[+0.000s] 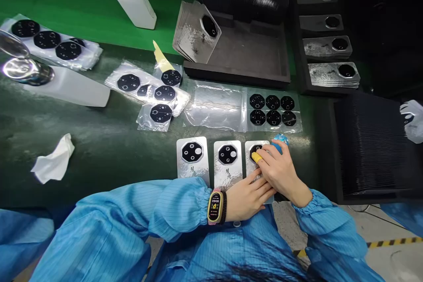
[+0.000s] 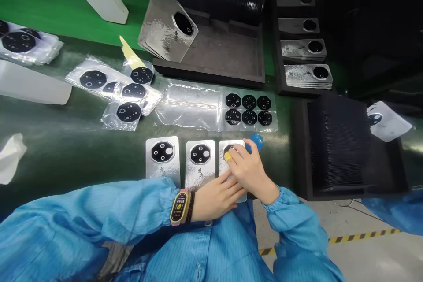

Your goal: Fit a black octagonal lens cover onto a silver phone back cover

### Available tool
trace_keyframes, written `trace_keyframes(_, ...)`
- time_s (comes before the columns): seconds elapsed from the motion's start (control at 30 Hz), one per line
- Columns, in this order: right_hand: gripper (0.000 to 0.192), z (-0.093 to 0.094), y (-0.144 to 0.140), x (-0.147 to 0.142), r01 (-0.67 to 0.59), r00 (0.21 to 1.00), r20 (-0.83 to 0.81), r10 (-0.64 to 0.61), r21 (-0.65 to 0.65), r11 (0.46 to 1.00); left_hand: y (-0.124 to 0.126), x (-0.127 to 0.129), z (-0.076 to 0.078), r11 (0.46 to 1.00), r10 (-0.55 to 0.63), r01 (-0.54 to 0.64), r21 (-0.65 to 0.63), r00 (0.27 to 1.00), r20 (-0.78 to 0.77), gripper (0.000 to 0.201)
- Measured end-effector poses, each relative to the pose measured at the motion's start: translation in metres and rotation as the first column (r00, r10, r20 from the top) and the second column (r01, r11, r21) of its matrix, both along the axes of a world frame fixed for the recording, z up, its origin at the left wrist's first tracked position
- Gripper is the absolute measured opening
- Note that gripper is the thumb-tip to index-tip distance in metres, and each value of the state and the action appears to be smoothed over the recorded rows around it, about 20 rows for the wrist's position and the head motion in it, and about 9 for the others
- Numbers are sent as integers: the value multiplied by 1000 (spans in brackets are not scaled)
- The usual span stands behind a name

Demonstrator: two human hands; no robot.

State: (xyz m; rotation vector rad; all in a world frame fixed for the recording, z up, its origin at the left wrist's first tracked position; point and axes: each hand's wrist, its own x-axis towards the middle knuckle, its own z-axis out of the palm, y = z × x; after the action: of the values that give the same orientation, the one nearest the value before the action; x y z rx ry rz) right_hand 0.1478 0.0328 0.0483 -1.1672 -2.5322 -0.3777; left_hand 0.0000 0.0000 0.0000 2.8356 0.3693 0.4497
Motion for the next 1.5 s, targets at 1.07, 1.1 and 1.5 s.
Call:
trace_keyframes(1.07, 30, -6, 0, 9, -1, 995, 101, 9, -75, 997, 1, 6, 6, 988, 67, -84, 129, 990, 125, 41)
trace_keyframes(1.1, 30, -5, 0, 10, -2, 995, 97, 10, -74, 997, 2, 6, 7, 988, 66, -82, 129, 990, 124, 41)
trace_keyframes(1.5, 29, -4, 0, 9, 12, 994, 110, -1, -101, 995, 2, 3, 2, 994, 36, -41, 105, 998, 47, 40)
